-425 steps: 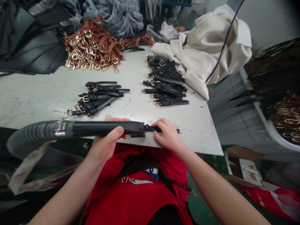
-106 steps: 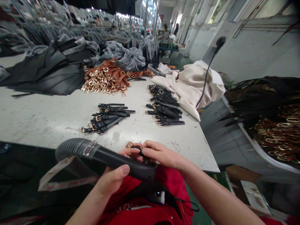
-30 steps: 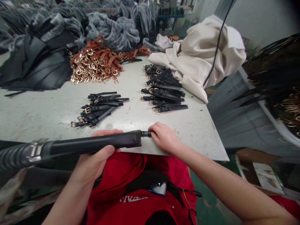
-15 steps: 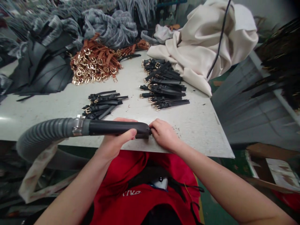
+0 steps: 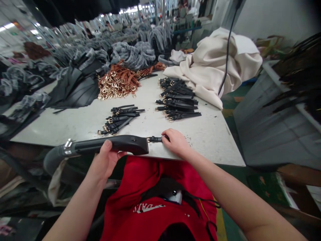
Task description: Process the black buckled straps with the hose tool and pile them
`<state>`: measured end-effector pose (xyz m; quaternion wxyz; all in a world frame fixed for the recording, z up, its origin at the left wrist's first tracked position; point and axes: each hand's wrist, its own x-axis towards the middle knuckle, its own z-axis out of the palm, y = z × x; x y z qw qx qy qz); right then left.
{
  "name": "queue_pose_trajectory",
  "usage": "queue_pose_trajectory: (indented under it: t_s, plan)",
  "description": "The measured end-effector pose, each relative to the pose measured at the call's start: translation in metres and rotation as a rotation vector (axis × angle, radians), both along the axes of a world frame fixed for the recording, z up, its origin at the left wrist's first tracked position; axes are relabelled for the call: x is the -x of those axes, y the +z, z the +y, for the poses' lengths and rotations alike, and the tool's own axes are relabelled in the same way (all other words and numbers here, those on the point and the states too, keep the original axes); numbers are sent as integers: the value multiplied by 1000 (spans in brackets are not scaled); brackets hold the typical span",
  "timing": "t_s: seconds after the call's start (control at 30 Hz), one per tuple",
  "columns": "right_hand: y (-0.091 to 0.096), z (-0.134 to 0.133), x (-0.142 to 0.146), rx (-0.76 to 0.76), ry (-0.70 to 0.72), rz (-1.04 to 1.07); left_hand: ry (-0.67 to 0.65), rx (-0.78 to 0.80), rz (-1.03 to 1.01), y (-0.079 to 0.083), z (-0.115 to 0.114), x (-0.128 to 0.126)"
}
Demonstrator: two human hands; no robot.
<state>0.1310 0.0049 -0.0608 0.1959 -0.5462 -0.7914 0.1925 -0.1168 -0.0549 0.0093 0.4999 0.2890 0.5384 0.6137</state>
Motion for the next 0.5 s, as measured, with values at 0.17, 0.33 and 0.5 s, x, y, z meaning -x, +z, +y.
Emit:
queue_pose_trajectory:
  t_s: [0.17, 0.33, 0.5]
  plan:
    - [-3, -2, -1, -28, 22, 20, -7, 7, 7, -7, 13, -6]
    - [-6, -5, -3, -15, 30, 36, -119, -5, 107, -12, 25, -21]
    - [-5, -9, -4, -9, 65, 52, -195, 56, 53, -5, 41, -28]
